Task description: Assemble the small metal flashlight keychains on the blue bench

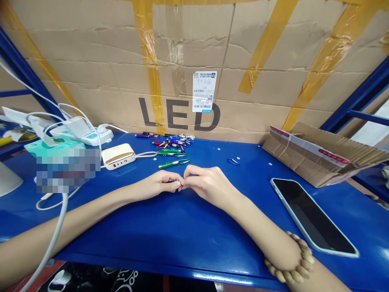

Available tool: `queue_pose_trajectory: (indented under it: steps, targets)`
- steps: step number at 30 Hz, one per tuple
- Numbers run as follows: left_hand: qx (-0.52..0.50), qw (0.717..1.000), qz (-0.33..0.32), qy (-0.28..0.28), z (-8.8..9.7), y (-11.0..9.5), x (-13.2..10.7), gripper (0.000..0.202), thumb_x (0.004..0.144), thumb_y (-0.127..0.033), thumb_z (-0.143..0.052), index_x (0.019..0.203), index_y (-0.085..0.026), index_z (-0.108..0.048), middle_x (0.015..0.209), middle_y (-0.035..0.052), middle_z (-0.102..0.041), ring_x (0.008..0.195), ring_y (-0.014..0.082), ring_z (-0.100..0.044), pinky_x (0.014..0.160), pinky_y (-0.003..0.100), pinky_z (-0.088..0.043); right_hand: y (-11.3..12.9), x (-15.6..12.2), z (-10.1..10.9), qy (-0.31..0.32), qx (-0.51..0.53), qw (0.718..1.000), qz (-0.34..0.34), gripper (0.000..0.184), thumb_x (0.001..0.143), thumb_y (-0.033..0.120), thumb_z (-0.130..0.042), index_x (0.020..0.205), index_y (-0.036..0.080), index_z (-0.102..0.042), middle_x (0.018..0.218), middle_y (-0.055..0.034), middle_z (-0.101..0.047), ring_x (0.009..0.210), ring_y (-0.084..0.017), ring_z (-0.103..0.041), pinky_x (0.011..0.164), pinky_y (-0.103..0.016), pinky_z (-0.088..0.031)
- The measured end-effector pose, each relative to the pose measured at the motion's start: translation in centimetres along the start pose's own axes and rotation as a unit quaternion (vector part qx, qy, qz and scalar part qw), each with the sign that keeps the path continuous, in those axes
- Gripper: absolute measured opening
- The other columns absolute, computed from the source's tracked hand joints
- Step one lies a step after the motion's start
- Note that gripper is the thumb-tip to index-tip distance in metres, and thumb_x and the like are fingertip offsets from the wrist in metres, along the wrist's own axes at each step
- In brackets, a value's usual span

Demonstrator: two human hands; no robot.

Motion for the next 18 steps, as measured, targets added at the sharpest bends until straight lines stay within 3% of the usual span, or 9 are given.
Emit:
queue_pose_trajectory:
  steps: [4, 6, 9, 12, 18]
  targets:
    - [0.006, 1.0, 0.015, 0.015, -0.2, -0.4, -0.3, 0.016, 0.085, -0.026, -0.044, 0.08, -0.015, -0.054, 0.073, -0.0016, -0.05, 0.068, 0.0095, -0.046, 0.066, 0.022, -0.036, 0.7, 0.1, 0.1, 0.008, -0.024, 0.999, 0.02, 0.028, 0.089, 0.015, -0.039, 0.079, 0.02, -0.065, 0.08, -0.001, -0.062, 0.054, -0.005, -0.051, 0.048, -0.019, -0.031]
    - [0.006, 0.999, 0.035, 0.016, -0.2, -0.5, -0.5, 0.012, 0.084, -0.026, -0.047, 0.09, -0.017, -0.051, 0.077, -0.0014, -0.053, 0.072, 0.0108, -0.049, 0.068, 0.023, -0.038, 0.8, 0.1, 0.1, 0.009, -0.024, 0.999, 0.023, 0.029, 0.089, 0.014, -0.038, 0.079, 0.02, -0.065, 0.082, -0.0012, -0.063, 0.054, -0.005, -0.052, 0.048, -0.019, -0.031]
    - [-0.01, 0.998, 0.051, 0.026, -0.3, -0.4, -0.7, 0.025, 0.081, -0.024, -0.051, 0.105, -0.02, -0.043, 0.085, -0.0004, -0.057, 0.081, 0.0131, -0.053, 0.073, 0.026, -0.04, 1.0, 0.1, 0.1, 0.006, -0.017, 0.999, 0.026, 0.029, 0.089, 0.014, -0.038, 0.077, 0.021, -0.064, 0.082, -0.0005, -0.062, 0.055, -0.005, -0.052, 0.048, -0.019, -0.03]
    - [-0.007, 0.999, 0.033, 0.041, -0.4, -0.8, -0.9, 0.022, 0.082, -0.023, -0.049, 0.102, -0.02, -0.043, 0.091, 0.0007, -0.056, 0.088, 0.0135, -0.054, 0.077, 0.027, -0.041, 1.1, 0.1, 0.3, -0.011, -0.03, 0.999, 0.034, 0.029, 0.088, 0.013, -0.039, 0.076, 0.021, -0.064, 0.081, 0.0006, -0.062, 0.053, -0.004, -0.051, 0.047, -0.019, -0.029]
    - [0.032, 0.998, 0.029, 0.052, -0.8, -0.9, -1.1, 0.031, 0.073, -0.016, -0.055, 0.1, -0.02, -0.041, 0.084, -0.0026, -0.054, 0.061, 0.0067, -0.048, 0.059, 0.02, -0.041, 1.9, 0.1, 0.9, -0.068, -0.106, 0.99, 0.068, 0.026, 0.085, 0.012, -0.046, 0.07, 0.023, -0.064, 0.074, 0.005, -0.064, 0.047, -0.003, -0.047, 0.046, -0.02, -0.028]
Point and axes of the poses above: each hand's wrist, its own x-axis towards the middle knuckle, its own z-axis out of the back of the hand, y = z × x, the point moved 8 cm from there along x, towards the middle knuckle
